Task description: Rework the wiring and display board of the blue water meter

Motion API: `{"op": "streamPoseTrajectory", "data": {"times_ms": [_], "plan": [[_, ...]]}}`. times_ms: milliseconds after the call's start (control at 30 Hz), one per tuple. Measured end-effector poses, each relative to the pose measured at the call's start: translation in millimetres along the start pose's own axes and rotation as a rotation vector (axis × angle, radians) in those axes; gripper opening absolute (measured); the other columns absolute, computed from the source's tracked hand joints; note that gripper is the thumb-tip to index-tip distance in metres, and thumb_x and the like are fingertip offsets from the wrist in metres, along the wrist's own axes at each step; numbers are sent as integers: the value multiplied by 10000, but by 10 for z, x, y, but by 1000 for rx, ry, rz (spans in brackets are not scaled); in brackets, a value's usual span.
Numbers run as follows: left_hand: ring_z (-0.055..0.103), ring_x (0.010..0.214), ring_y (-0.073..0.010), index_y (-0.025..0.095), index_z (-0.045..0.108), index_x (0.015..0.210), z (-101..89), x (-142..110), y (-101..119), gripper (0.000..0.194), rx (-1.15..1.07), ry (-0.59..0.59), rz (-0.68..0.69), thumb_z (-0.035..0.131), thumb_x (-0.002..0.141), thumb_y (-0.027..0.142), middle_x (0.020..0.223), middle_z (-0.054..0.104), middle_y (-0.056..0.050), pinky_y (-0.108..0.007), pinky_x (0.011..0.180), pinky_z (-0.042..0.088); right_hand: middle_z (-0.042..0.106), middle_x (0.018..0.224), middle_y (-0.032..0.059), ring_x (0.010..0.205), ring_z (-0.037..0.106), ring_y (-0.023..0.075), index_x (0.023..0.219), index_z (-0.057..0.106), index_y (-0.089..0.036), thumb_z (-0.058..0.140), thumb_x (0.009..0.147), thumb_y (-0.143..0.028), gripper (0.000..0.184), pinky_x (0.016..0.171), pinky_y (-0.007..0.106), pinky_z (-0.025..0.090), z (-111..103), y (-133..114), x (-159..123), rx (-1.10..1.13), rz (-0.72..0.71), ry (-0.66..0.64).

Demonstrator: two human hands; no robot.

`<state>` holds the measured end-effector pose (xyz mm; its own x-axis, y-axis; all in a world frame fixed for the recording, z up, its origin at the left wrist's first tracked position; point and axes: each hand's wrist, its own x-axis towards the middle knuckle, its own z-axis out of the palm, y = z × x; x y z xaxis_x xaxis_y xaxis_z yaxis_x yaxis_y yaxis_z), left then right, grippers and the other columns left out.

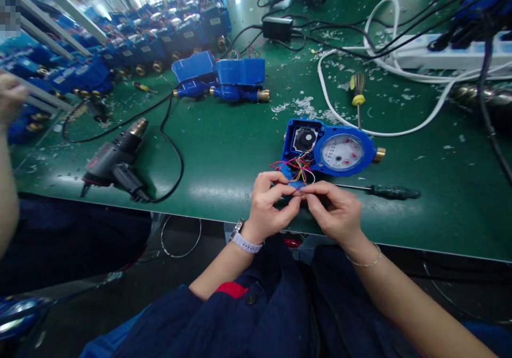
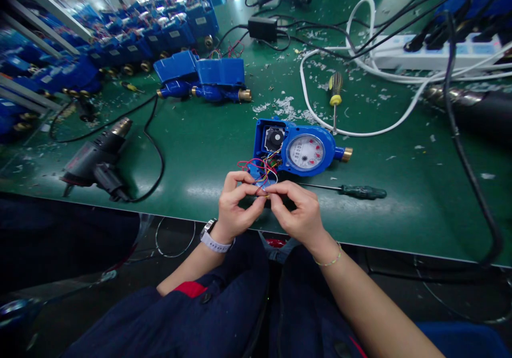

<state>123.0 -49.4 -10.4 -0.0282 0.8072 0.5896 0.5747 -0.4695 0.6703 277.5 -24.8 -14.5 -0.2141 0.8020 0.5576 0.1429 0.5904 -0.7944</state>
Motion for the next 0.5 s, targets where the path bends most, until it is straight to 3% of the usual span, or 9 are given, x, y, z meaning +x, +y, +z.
{"op": "streamPoseTrajectory", "data": {"times_ms": [133,267,500], "plan": [[588,1041,-209,189,673,807,7,0,-13,11,13,15,45,669,797,187,1089,618,-74,-405,915,489,677,835,-8,713,648,125,941,636,-227,623,814,-77,197,667,235,532,8,40,-52,75,68,33],[605,1013,-203,190,665,793,24,-9,-29,16,27,28,47,661,807,197,1054,640,-70,-398,901,506,653,881,10,763,657,134,936,535,-221,648,811,-135,190,665,240,556,46,18,-82,226,171,52],[606,969,-192,199,680,804,27,-31,-50,30,43,26,67,672,814,227,996,636,-60,-373,863,516,641,831,4,657,638,113,918,476,-219,669,803,-194,226,605,233,561,108,-50,-139,410,393,68]]}}
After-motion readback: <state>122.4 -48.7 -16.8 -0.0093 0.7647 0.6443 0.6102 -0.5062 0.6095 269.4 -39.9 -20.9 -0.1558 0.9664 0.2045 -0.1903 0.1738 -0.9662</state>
